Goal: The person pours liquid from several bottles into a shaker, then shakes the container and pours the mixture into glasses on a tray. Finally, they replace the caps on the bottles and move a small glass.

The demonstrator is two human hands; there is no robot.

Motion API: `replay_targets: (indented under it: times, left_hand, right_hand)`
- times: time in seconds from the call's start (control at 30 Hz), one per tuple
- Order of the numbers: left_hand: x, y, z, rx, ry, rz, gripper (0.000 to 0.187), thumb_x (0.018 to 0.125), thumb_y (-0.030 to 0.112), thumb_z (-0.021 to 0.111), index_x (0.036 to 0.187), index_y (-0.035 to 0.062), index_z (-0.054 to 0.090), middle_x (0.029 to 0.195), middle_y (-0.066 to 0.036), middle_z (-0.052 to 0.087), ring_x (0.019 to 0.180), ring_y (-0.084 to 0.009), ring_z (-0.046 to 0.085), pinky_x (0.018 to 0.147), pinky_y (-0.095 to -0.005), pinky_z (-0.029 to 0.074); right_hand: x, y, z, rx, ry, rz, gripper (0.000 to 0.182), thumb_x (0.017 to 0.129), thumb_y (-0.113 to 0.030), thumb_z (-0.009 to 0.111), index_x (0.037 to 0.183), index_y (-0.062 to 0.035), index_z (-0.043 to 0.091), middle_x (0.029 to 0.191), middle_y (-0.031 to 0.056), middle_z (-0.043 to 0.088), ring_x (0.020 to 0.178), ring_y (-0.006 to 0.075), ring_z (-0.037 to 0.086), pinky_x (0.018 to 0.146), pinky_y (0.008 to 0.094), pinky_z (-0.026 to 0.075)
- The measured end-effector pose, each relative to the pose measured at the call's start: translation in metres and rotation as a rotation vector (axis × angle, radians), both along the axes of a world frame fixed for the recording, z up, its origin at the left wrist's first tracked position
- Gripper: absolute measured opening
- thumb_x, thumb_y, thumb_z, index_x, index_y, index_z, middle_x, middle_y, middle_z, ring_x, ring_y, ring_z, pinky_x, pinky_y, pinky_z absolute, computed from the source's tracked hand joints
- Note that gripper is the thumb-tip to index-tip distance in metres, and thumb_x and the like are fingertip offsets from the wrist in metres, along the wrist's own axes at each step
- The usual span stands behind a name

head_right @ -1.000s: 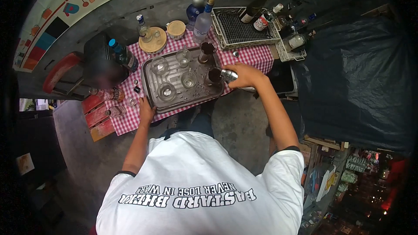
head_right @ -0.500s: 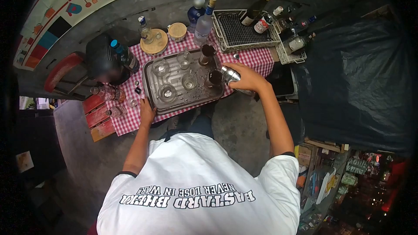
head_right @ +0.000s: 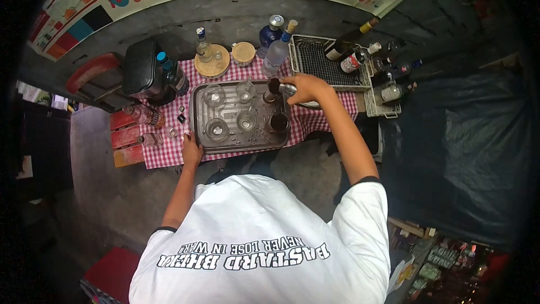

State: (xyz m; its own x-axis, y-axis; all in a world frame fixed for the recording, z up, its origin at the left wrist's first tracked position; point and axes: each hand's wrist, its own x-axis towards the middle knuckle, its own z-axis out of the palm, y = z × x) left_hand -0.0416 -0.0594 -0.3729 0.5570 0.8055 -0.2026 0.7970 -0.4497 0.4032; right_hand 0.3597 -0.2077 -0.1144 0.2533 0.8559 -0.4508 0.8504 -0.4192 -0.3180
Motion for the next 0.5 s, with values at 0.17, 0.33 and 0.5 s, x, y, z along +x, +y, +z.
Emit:
replay_targets:
  times: [0.17, 0.33, 0.5]
  left_hand:
    - [0.008, -0.003, 0.004, -0.096, 0.05, 0.099, 0.071, 0.079, 0.011, 0.068, 0.145, 0.0018, 0.042, 0.133, -0.021, 0.044, 0.119, -0.0394, 0.051, 0.098, -0.0458, 0.047]
    - [0.009, -0.006, -0.002, -0.011, 0.037, 0.099, 0.071, 0.078, 0.01, 0.069, 0.143, 0.0, 0.043, 0.126, -0.02, 0.048, 0.115, -0.0371, 0.052, 0.095, -0.0423, 0.049]
    - [0.011, -0.005, -0.005, -0.012, 0.045, 0.109, 0.072, 0.078, 0.01, 0.07, 0.144, 0.0001, 0.042, 0.126, -0.019, 0.048, 0.116, -0.0368, 0.052, 0.095, -0.0421, 0.049]
  right_hand:
    - [0.024, 0.053, -0.036, -0.238, -0.145, 0.253, 0.08, 0.066, -0.039, 0.081, 0.137, -0.0126, 0.056, 0.118, 0.0189, 0.067, 0.109, 0.0334, 0.065, 0.093, 0.0402, 0.052]
    - [0.025, 0.075, -0.037, -0.358, -0.227, 0.354, 0.08, 0.064, -0.041, 0.083, 0.136, -0.0154, 0.058, 0.113, 0.0152, 0.069, 0.107, 0.0322, 0.066, 0.092, 0.0398, 0.052]
    - [0.027, 0.082, -0.034, -0.414, -0.269, 0.411, 0.08, 0.065, -0.046, 0.083, 0.135, -0.0164, 0.059, 0.114, 0.0141, 0.07, 0.107, 0.0314, 0.066, 0.091, 0.0392, 0.053]
